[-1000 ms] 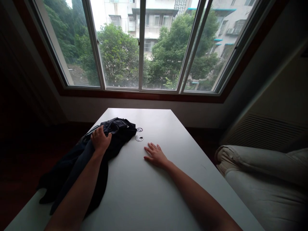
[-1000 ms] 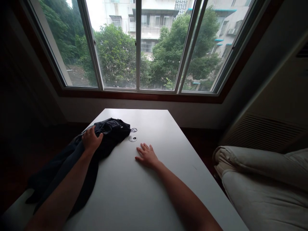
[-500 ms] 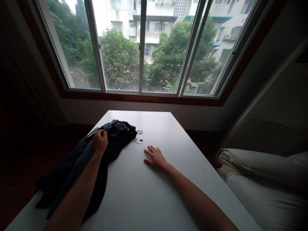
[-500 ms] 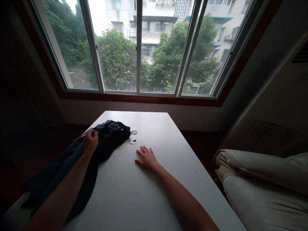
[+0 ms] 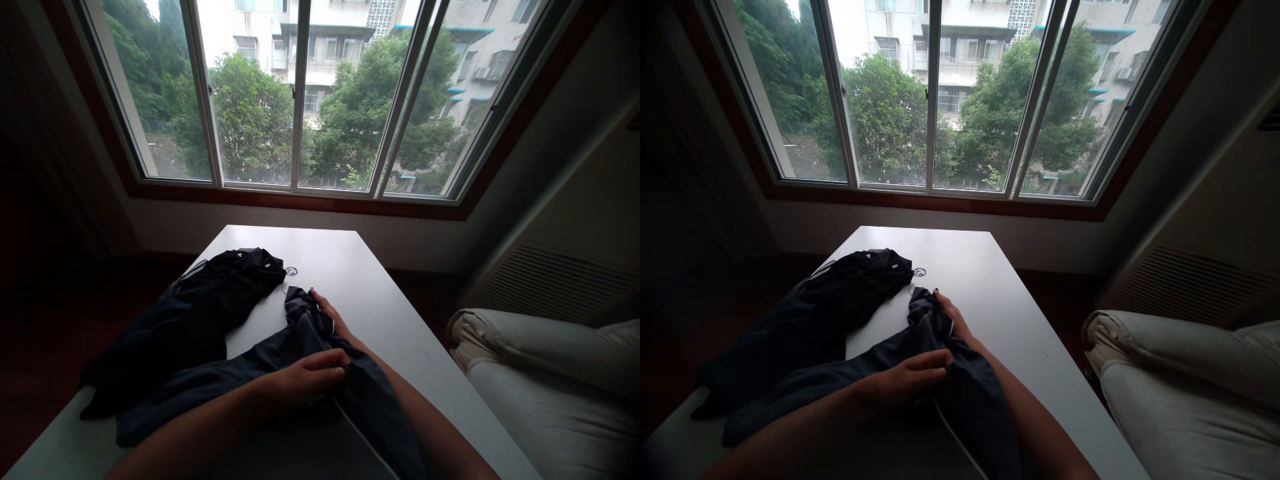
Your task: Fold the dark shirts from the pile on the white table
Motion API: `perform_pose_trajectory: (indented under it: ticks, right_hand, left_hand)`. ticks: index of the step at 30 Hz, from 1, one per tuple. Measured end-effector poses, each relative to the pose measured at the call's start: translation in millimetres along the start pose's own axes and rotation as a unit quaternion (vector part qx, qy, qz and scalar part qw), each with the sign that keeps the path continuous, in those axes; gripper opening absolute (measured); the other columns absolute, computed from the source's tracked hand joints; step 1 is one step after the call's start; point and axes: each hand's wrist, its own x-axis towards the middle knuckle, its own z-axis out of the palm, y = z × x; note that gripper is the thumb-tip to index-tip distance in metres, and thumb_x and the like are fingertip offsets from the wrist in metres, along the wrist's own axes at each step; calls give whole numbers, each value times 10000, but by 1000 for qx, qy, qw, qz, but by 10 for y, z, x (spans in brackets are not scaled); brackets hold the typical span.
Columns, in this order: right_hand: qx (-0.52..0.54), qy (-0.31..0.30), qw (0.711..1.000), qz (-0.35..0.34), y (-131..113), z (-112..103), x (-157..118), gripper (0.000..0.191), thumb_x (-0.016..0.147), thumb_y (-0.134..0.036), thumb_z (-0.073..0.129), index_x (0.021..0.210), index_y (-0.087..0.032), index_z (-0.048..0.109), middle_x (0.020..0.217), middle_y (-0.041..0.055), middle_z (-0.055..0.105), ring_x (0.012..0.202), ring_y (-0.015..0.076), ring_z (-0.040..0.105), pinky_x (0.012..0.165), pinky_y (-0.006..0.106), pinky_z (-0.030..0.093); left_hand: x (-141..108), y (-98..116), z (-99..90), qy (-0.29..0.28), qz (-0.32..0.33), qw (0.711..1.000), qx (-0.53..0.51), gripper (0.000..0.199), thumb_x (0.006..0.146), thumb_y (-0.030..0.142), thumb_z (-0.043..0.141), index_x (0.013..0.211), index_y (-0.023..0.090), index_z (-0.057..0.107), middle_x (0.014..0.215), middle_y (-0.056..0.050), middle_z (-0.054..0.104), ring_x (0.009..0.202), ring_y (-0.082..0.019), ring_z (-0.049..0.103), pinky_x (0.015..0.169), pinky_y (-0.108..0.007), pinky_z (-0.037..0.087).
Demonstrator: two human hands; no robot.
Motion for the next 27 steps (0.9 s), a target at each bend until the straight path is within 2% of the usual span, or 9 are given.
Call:
perform_pose_trajectory:
  ticks: [3,5,8,13,16,19,23,25,27]
  right_hand:
    - [274,81,958,-33,26,11,45,333,906,-393,594,1173,-252,736,1468,86,598,1354,305,558,1158,471,427]
    - [394,108,913,-9,35,10,67,231,855,-421,635,960,-239,731,1359,76,669,1242,310,621,1094,466,471]
    - [474,140,868,53,94,-37,77,221,818,-446,656,880,-235,670,1112,65,741,980,284,679,891,426,547]
    - [405,275,859,146,359,-218,122,292,803,-519,637,776,-233,584,734,6,637,722,213,577,661,327,484]
    - [336,291,876,189,503,-374,182,336,821,-554,616,779,-221,589,693,-13,601,676,185,537,633,291,438]
    - [266,298,896,196,606,-552,210,386,824,-598,635,875,-215,645,747,1,645,707,195,569,658,285,435]
    - [192,338,896,217,804,-693,169,458,867,-659,574,952,-218,664,851,42,702,788,229,616,718,305,447]
    - [165,320,896,260,946,-673,134,452,879,-654,555,967,-225,667,879,59,716,824,249,637,743,318,455]
    - [131,271,903,307,1079,-595,104,427,876,-625,571,1003,-231,676,918,79,730,874,270,660,777,334,468]
  left_hand:
    - [-15,50,-41,67,8,996,-63,352,838,458,811,911,177,613,805,9,529,724,-109,497,704,-239,389]
    - [19,135,-163,114,33,991,-64,362,828,465,815,903,178,607,765,19,522,681,-102,484,657,-232,372]
    - [70,297,-440,175,88,980,-36,353,843,474,793,923,178,618,772,17,543,681,-106,499,645,-226,386]
    - [65,506,-1151,346,149,926,30,359,795,472,798,905,175,630,810,18,578,698,-106,530,646,-209,419]
    - [9,538,-1646,408,116,900,103,298,821,458,714,890,185,616,832,7,609,730,-131,569,680,-237,456]
    - [-68,519,-2031,444,50,856,259,206,857,400,620,857,194,618,843,-18,650,805,-175,614,742,-281,481]
    - [-187,499,-2211,385,-15,774,503,213,927,373,527,907,221,676,898,-49,707,879,-222,641,846,-345,491]
    - [-232,501,-2191,360,-11,710,604,237,955,363,504,970,239,706,996,-66,727,982,-250,643,978,-413,463]
    - [-254,495,-2161,354,-7,644,678,253,973,355,500,1012,259,730,1106,-76,730,1137,-286,609,1133,-522,350]
